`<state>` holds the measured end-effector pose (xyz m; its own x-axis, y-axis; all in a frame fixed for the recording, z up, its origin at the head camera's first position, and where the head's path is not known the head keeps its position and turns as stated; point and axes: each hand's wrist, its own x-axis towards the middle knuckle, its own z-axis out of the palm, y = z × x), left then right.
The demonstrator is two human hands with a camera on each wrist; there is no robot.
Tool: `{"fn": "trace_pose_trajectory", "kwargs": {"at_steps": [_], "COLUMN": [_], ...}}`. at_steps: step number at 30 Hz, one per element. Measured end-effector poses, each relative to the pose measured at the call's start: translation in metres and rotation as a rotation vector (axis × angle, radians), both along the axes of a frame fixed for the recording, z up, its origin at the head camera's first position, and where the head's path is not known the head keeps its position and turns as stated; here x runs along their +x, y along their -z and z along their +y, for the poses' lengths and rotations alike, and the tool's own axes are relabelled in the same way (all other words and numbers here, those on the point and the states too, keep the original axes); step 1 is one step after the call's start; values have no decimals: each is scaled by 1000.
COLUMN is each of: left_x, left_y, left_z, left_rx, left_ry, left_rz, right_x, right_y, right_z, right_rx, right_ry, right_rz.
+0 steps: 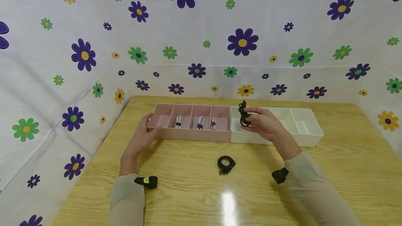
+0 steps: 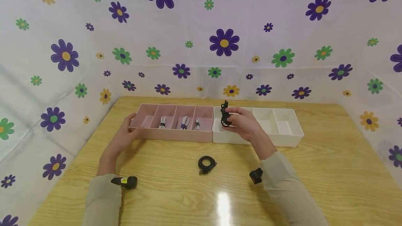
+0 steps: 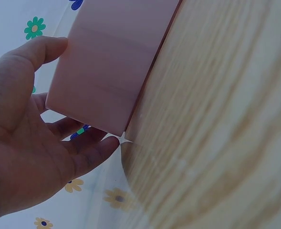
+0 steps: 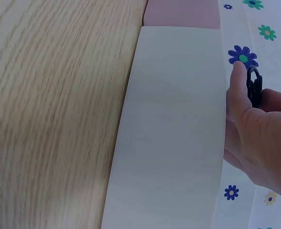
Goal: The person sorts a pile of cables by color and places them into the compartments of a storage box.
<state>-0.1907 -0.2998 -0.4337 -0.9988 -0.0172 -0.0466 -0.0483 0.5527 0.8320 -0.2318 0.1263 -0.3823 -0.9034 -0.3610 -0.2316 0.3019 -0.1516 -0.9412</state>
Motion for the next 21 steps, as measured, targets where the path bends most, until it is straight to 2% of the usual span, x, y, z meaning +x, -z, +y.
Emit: {"fn": "trace_pose_trajectory", "kwargs": {"at_steps": [5, 11, 17, 21], "left_x": [-2, -2, -2, -1], "left_y": [3, 2, 3, 2], "left_z": [-1, 0, -1, 0], "left_rx": [-6, -1, 3, 12], "left_ry": [-2, 6, 14, 15], "left_rz": [3, 9, 19, 24], "right_x": [-1, -2, -5, -7], "right_y": [-2, -4, -4, -4], "right_z": [-7, -14, -19, -22], "right_rx": [-50, -37, -36, -90], "right_ry": [57, 108, 96, 104], "right_rz": [-49, -58, -107, -169]}}
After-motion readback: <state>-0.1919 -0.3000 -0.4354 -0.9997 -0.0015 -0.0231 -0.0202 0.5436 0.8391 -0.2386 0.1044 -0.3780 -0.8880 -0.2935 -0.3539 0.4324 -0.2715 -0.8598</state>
